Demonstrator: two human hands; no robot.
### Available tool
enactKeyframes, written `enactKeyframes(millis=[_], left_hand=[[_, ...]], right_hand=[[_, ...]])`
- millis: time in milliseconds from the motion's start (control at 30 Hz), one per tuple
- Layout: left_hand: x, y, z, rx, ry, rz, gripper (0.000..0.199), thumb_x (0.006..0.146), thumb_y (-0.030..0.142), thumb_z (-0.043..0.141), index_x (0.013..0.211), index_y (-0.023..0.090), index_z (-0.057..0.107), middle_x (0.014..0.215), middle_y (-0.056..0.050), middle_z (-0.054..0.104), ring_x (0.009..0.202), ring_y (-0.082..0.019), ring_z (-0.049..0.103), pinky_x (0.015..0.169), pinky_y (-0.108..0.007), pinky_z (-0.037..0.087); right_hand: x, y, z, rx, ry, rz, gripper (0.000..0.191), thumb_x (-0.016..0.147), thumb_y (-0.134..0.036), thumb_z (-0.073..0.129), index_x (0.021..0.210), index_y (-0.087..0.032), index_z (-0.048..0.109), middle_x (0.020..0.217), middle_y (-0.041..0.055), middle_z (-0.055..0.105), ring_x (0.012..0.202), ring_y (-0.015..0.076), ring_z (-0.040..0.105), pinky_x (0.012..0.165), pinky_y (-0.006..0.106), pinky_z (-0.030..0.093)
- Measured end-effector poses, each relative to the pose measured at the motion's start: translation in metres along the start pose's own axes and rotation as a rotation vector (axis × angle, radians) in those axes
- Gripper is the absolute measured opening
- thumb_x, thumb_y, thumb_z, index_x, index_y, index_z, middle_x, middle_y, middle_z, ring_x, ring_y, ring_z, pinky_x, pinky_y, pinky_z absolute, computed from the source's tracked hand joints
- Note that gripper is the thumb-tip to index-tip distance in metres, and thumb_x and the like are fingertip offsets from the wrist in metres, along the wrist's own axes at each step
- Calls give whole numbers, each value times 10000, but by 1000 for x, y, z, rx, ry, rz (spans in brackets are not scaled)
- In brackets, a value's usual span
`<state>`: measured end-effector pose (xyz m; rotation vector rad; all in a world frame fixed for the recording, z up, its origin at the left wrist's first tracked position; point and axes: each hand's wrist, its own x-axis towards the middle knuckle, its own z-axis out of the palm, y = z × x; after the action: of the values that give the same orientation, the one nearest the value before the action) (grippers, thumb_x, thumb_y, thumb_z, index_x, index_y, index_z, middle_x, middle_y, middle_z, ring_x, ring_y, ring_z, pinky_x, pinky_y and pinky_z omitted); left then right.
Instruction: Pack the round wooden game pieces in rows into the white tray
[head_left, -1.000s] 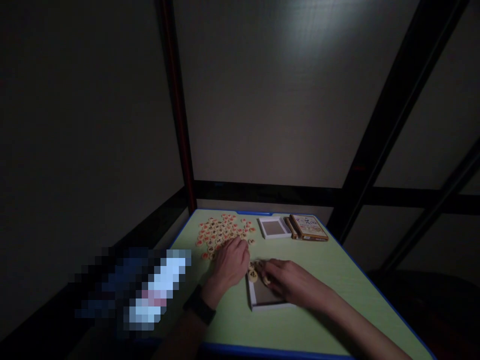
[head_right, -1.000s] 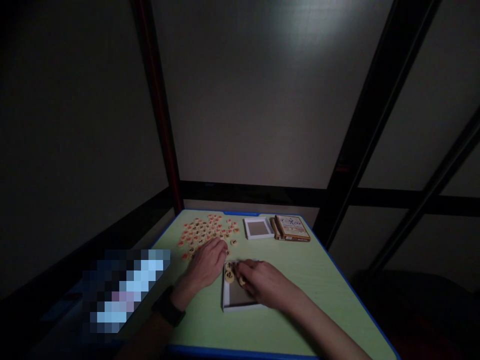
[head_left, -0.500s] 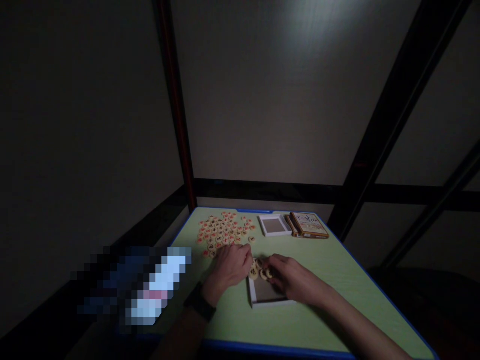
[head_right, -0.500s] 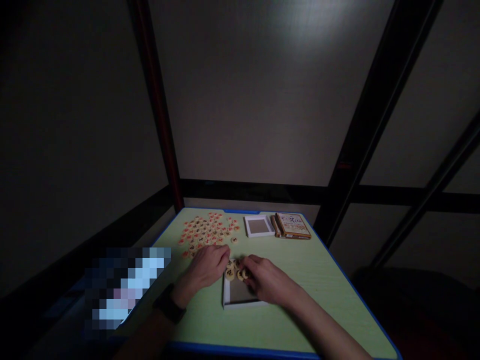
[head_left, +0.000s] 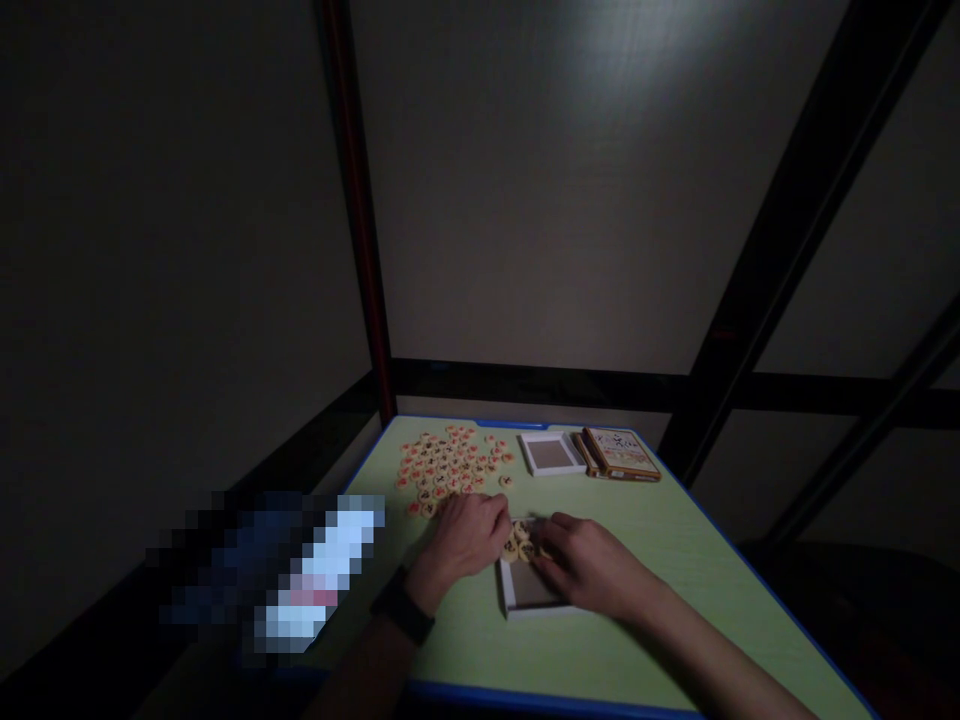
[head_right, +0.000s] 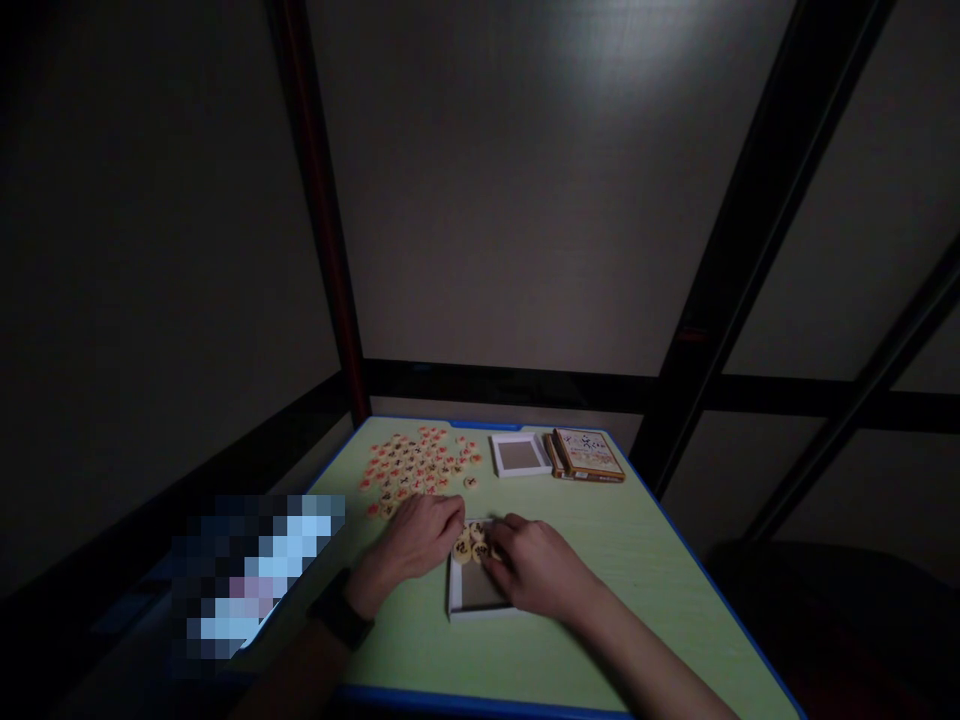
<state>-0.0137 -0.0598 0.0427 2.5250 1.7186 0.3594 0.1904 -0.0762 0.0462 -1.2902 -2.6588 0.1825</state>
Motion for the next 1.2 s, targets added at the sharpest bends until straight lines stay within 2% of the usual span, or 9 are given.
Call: enactKeyframes(millis=[133,300,500,667,767,967,1200], left_hand=[[0,1,-1,-17,-13,4,307,961,290,402,931,225,701,930,-72,761,839,-216,700,782,-312,481],[-1,2,-3,-41,-16,6,305,959,279,410,921,227,708,919,-71,757,841,-211,698,782,-300,480],[-1,3,-5,-42,-15,11,306,963,276,406,890,226,699,901,-65,757,833,-218,700,759,-303,471],[-2,4,-6,-37,-16,4,296,964,278,409,885,225,689,897,-64,756,828,-217,697,762,-308,466],[-1,3,-5,-29,-16,7,294,962,272,408,881,224,686,893,-66,756,827,-217,698,759,-309,466],[-1,1,-2,-40,-8,17,301,962,269,402,893,231,693,903,-63,754,820,-212,695,767,-306,474],[-1,2,-3,-50,-4,19,312,961,265,398,870,223,693,890,-66,755,820,-210,698,756,-301,472]], right_hand=[[3,-5,7,-119,-17,7,265,939,-359,533,1017,-145,670,967,121,703,783,225,666,672,306,414],[6,-5,13,-161,11,-5,257,962,-335,494,1029,-158,668,977,111,708,784,214,667,665,303,399],[3,-2,8,-111,-16,-3,231,945,-337,528,1049,-182,665,997,94,704,772,196,656,674,294,395],[2,-1,3,-13,-9,31,211,922,-334,585,1043,-181,666,982,84,695,832,207,662,710,290,417],[5,0,7,12,18,48,216,903,-327,630,1049,-169,654,979,84,689,852,211,662,723,286,437],[11,3,20,-6,25,-14,243,909,-374,654,1059,-183,650,985,83,700,884,216,681,734,277,458],[11,3,27,-2,42,-4,262,909,-309,641,1135,-179,618,1034,94,722,924,236,694,750,289,471]])
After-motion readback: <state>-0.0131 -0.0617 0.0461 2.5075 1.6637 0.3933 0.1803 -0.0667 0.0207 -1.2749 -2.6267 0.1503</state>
